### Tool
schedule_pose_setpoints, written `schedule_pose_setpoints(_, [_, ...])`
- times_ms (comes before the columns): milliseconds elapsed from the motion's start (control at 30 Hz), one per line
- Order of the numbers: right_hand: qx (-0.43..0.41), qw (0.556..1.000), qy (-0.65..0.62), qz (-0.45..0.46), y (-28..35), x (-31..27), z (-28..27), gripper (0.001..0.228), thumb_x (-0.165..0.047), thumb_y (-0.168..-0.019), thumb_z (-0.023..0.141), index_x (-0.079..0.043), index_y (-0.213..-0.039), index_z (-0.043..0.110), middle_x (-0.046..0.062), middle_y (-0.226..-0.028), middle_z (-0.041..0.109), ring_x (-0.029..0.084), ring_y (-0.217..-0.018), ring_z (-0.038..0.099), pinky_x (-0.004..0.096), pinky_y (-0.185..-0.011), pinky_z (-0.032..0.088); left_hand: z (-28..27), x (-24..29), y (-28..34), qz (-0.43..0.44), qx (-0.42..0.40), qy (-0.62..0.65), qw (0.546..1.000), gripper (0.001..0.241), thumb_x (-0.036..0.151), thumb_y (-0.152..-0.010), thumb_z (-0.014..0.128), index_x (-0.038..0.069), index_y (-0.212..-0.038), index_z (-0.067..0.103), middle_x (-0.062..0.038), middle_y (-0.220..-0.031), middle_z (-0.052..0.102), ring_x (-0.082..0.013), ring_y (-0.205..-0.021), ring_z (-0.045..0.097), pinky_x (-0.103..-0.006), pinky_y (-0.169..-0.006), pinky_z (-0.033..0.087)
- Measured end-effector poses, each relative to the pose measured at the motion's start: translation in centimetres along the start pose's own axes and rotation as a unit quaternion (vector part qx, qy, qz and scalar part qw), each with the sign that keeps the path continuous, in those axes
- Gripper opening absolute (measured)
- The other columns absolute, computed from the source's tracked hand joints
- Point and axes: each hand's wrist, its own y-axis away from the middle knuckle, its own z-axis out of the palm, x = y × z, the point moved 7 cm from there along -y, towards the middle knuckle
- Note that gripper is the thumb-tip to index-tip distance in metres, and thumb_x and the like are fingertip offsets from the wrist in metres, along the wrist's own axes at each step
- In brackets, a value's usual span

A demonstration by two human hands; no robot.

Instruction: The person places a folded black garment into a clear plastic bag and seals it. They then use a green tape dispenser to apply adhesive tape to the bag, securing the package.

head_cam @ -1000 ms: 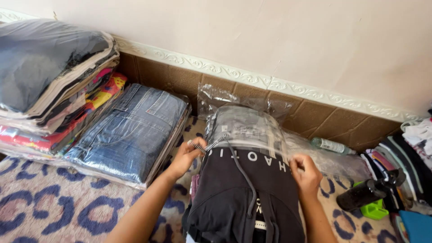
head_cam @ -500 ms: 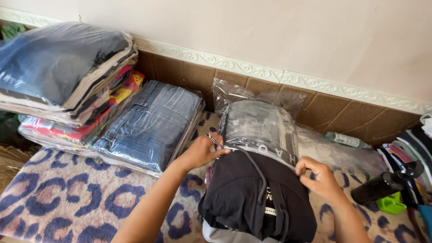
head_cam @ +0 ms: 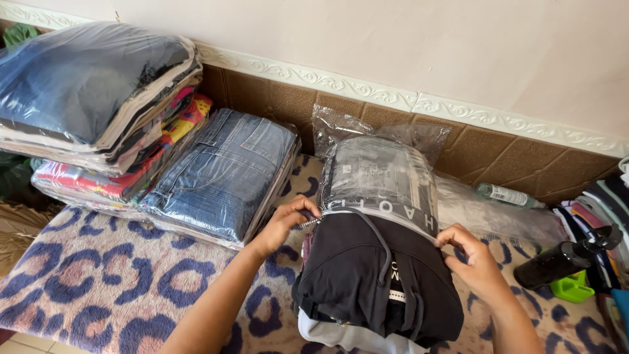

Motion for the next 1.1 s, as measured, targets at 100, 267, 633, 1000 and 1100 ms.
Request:
schedule_pose_setpoints(100, [0.001, 0.994, -0.108, 0.033, -0.1, 3.5, 0.5, 0.040, 0.021, -0.073, 0.048, -0.007, -0.096, 0.066, 0.006, -0.096, 0.064, 0.018, -0.100, 0.064, 0.032, -0.096, 0.047, 1.0, -0.7, 0.5, 0.053, 0.015, -0.069, 0.996, 0.034, -0.015, -0.085, 0.063, 0.014, -0.104, 0.060, -0.002, -0.107, 0.062, -0.0145, -0.101, 0.060, -0.0287, -0.084, 0.050])
schedule_pose_setpoints(267, [0.049, 0.983, -0.135, 0.115, 0.2, 3.7, 1.2, 0.037, 0.019, -0.074, 0.047, -0.009, -0.092, 0.062, 0.005, -0.085, 0.060, 0.015, -0.075, 0.055, 0.027, -0.064, 0.039, 1.3, -1.2, 0.6, 0.077, 0.057, -0.158, 0.983, 0.041, -0.018, -0.081, 0.062, 0.014, -0.106, 0.054, -0.002, -0.102, 0.058, -0.0153, -0.089, 0.056, -0.0299, -0.075, 0.045])
schedule_pose_setpoints(633, [0.044, 0.995, -0.088, 0.030, 0.5, 18.9, 4.5, 0.014, 0.002, -0.092, 0.064, -0.006, -0.082, 0.070, 0.012, -0.099, 0.072, 0.032, -0.102, 0.066, 0.047, -0.088, 0.049, 0.4, -7.9, 0.8, 0.026, 0.134, -0.185, 0.973, 0.016, 0.008, -0.089, 0.070, 0.010, -0.103, 0.065, -0.019, -0.082, 0.071, -0.0365, -0.078, 0.067, -0.0434, -0.071, 0.053])
schedule_pose_setpoints(1000, [0.064, 0.982, -0.171, 0.040, 2.5, 31.9, 9.9, 0.061, -0.006, -0.072, 0.081, 0.000, -0.132, 0.069, 0.023, -0.149, 0.057, 0.038, -0.142, 0.047, 0.052, -0.116, 0.035, 2.0, -0.3, 1.7, 0.045, -0.034, -0.311, 0.949, 0.035, -0.007, -0.074, 0.060, 0.012, -0.102, 0.056, -0.016, -0.082, 0.062, -0.0416, -0.086, 0.064, -0.0484, -0.071, 0.051])
schedule_pose_setpoints(1100, [0.073, 0.978, -0.185, 0.065, 4.4, 30.9, 9.7, 0.063, -0.001, -0.070, 0.082, -0.001, -0.132, 0.069, 0.020, -0.149, 0.058, 0.035, -0.142, 0.048, 0.049, -0.116, 0.036, 1.8, -1.8, 1.4, 0.059, -0.021, -0.260, 0.964, 0.038, -0.008, -0.067, 0.056, 0.014, -0.098, 0.054, -0.013, -0.081, 0.059, -0.0388, -0.082, 0.062, -0.0448, -0.068, 0.053])
